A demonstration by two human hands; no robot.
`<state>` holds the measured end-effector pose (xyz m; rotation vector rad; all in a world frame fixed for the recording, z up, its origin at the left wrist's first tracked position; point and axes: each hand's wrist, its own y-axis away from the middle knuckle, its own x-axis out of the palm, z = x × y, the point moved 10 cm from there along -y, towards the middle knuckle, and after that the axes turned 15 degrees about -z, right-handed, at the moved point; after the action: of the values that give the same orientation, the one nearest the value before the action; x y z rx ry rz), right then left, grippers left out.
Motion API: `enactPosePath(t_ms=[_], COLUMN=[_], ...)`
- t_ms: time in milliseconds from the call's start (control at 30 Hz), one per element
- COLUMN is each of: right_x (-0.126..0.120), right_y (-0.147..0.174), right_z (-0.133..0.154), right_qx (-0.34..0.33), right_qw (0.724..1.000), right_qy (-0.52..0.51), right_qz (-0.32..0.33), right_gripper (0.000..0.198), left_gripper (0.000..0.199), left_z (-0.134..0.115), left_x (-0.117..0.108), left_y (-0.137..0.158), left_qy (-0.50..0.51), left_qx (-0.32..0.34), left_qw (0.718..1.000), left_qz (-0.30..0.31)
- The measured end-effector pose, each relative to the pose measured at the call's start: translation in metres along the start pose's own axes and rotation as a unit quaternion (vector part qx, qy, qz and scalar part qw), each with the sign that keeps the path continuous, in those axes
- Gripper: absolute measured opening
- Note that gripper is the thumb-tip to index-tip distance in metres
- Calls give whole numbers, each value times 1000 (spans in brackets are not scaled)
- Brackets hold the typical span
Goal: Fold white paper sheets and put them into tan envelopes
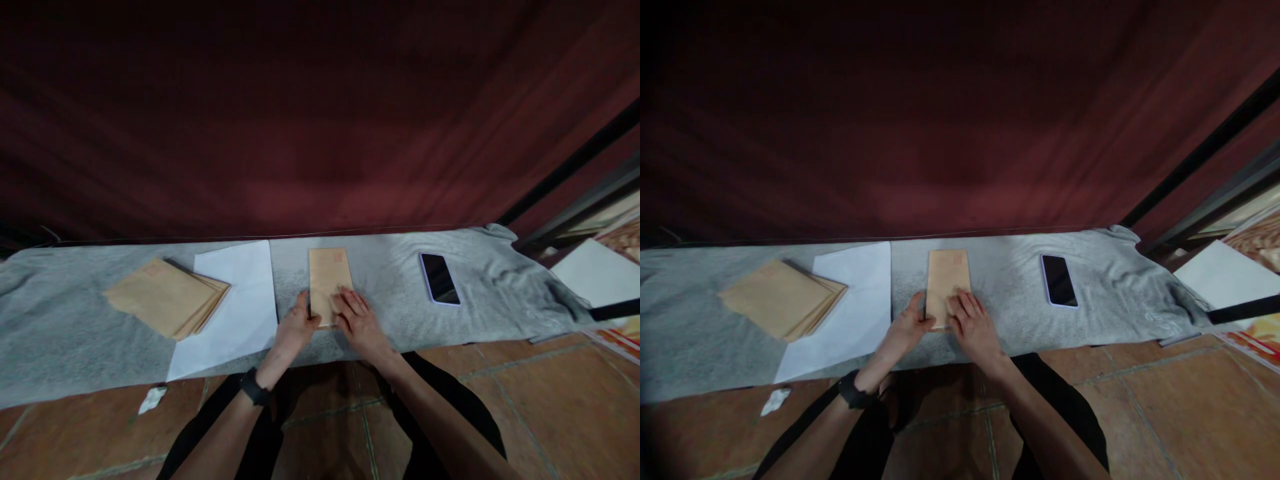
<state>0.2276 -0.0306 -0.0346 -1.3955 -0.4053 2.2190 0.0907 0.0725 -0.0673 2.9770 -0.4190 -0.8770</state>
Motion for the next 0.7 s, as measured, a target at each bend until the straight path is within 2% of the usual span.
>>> enactPosePath(t_ms=[67,133,233,300,367,467,600,700], right_x=[5,9,11,12,14,14,10,7], right_y=[6,10,11,11,10,9,7,3], right_z=[3,3,3,2,0,-1,1,0], right_qx=[-12,-17,-27,-28,-25,-17,-11,0], right_qw=[1000,999,998,998,998,998,999,1000], right_qy=[24,37,47,53,56,52,36,11], right_qz=[10,13,12,12,13,12,10,4], right_gripper=[51,52,50,46,43,45,50,45], left_gripper=[54,40,41,44,48,52,55,55], left_z=[-12,-37,-75,-85,-88,-91,-95,-94], left_x=[-13,-12,15,43,68,88,99,102], left_y=[0,4,16,13,-3,-46,-96,-110], left_qy=[-130,-173,-146,-162,-194,-227,-254,-267], left_qx=[68,170,332,390,411,407,408,410], left_qw=[988,967,930,906,891,883,874,869], left_qz=[-53,-81,-64,-21,15,47,76,77])
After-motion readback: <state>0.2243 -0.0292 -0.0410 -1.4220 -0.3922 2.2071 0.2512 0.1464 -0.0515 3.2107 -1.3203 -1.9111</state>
